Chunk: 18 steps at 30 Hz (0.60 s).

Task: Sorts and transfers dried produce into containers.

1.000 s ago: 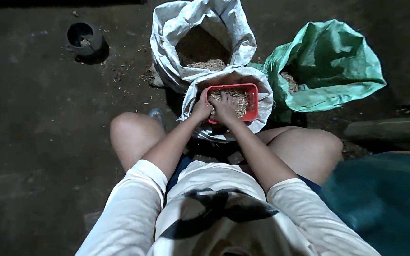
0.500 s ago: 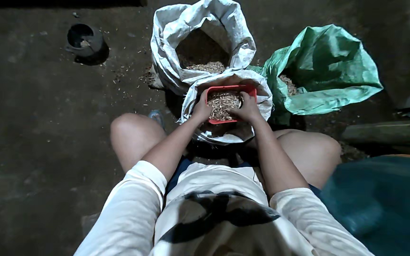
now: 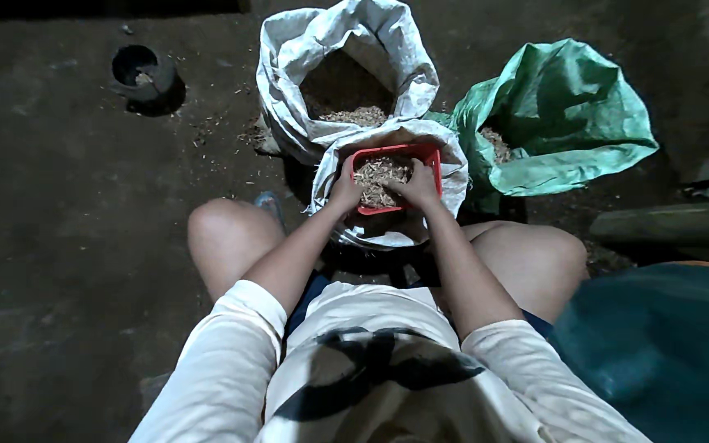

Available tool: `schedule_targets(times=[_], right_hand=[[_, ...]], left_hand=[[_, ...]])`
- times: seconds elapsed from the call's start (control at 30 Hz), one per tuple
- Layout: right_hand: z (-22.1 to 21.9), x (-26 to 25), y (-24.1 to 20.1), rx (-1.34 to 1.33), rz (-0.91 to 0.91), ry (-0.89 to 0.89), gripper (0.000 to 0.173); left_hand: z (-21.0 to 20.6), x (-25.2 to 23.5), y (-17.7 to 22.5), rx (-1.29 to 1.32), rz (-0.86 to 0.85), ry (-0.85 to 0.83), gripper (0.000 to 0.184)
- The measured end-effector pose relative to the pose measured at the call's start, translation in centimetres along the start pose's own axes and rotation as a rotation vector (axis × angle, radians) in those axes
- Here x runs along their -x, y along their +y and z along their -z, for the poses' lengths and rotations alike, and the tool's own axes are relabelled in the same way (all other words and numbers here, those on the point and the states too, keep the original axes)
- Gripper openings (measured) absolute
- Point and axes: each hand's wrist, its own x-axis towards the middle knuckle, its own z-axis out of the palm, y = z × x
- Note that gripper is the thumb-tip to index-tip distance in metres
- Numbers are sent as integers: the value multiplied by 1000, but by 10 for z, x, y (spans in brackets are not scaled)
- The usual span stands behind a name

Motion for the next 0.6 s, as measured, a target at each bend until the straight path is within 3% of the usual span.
schedule_targets(times=[0.1, 0.2, 0.43, 0.6], right_hand=[[-12, -12, 8, -85, -87, -4, 113], [-33, -16, 3, -131, -54, -11, 112], [-26, 3, -18, -117, 123, -56, 81], [-17, -21, -2, -107, -117, 76, 79]], left_hand=[[-2, 3, 7, -2, -9, -11, 81], [-1, 2, 3, -29, -5, -3, 84], [4, -3, -8, 48, -52, 40, 90], [0, 3, 1, 15, -54, -29, 86]])
